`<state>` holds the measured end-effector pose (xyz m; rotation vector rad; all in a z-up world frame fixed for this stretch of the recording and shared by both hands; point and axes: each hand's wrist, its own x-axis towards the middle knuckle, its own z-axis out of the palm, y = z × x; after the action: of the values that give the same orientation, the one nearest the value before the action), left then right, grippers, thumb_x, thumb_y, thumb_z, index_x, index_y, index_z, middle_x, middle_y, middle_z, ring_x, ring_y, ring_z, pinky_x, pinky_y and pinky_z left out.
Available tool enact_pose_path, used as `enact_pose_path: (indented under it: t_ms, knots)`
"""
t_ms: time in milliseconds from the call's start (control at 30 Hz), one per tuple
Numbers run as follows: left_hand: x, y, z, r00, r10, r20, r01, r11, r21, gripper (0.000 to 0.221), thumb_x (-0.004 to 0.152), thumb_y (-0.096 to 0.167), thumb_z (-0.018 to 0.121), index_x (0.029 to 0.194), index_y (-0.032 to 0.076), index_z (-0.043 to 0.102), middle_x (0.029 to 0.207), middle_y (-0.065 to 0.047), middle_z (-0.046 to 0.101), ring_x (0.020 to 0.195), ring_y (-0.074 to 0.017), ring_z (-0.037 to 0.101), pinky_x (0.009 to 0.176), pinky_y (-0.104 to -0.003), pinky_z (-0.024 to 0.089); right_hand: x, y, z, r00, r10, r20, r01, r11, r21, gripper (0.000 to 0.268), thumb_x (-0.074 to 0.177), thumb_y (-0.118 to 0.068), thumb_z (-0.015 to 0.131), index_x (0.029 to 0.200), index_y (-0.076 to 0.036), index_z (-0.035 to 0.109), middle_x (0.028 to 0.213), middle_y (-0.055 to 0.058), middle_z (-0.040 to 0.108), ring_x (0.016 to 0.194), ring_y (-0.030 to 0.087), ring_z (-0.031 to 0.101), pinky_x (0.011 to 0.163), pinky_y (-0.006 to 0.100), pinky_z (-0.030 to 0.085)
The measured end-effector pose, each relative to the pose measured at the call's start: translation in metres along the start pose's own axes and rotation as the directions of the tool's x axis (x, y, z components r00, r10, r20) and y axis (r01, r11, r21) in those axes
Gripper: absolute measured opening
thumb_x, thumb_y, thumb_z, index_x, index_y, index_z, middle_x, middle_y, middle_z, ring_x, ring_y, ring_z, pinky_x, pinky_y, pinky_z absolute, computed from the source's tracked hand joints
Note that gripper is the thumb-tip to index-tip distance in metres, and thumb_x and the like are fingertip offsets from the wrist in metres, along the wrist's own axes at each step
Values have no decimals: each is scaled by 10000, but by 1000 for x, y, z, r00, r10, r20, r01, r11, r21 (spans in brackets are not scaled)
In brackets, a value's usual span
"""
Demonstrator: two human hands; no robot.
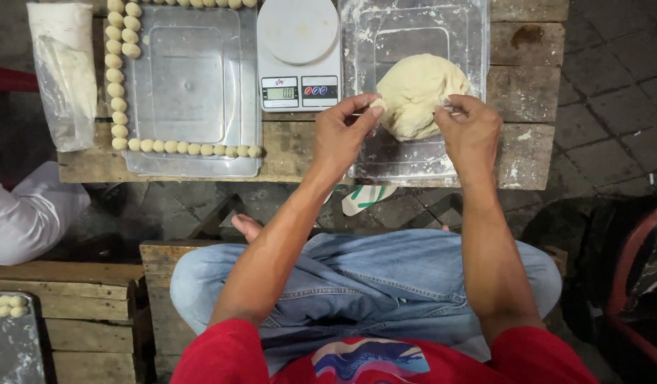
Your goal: The person is pinching off small pieces of dough from a larger mass, rolling them into small balls, and placing them in organized rows on a metal tray.
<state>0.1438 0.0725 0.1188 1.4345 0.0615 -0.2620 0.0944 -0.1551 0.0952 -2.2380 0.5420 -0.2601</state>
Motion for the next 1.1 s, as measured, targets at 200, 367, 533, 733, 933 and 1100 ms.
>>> enact_pose_path:
  t_ms: [200, 367, 533, 733, 933, 1100]
  knots:
    - [-3, 0, 2, 1000, -13, 6, 13, 1000, 1, 279, 910, 150, 806, 1142, 2, 761, 951, -178, 758, 767, -168, 728, 651, -285, 666, 2, 0, 3, 996, -95, 4, 95, 993, -66, 287, 859, -198, 869, 1097, -52, 805, 960, 154, 741, 779, 286, 721, 643, 349, 556]
    - [-4, 4, 5, 1000, -6, 10, 6, 1000, 10, 264, 903, 148, 800, 1123, 6, 764, 887, -144, 752, 721, -139, 705, 632, -273, 660, -2, 1, 0, 1000, 6, 23, -6, 1000, -15, 263, 858, -250, 842, 1064, -89, 809, 913, 111, 747, 748, 199, 689, 636, 340, 538]
    - [-6, 5, 8, 1000, 3, 14, -3, 1000, 20, 248, 907, 155, 792, 1110, 15, 768, 809, -121, 743, 686, -124, 696, 630, -275, 647, -3, -13, -15, 992, 129, -11, -122, 958, 261, 273, 820, -192, 879, 1044, -58, 798, 778, 36, 682, 701, 56, 589, 596, 253, 502]
    - [-11, 19, 9, 993, -112, 39, 107, 988, 111, 326, 894, 125, 737, 1189, -14, 747, 909, -54, 763, 708, -88, 654, 660, -208, 556, -11, -43, -44, 998, 22, -52, 7, 860, 510, 194, 957, 74, 788, 1141, 27, 751, 920, 79, 736, 702, 78, 644, 620, 146, 561]
    - [-18, 1, 19, 999, 36, -32, -33, 993, 112, 268, 895, 135, 799, 1154, 68, 780, 936, -149, 785, 879, -167, 713, 782, -364, 609, -26, -62, -12, 901, -433, 17, 405, 855, 325, 60, 1013, 26, 787, 1066, 8, 809, 1001, 174, 759, 820, 242, 720, 690, 337, 538]
    - [-18, -11, 24, 996, -6, 89, -2, 996, 93, 246, 896, 122, 773, 1141, 108, 792, 974, -123, 798, 924, -155, 735, 816, -347, 613, -28, -50, 3, 960, -276, 48, 233, 882, 411, 181, 893, -33, 901, 1042, -10, 801, 1007, 138, 730, 791, 128, 640, 677, 270, 537]
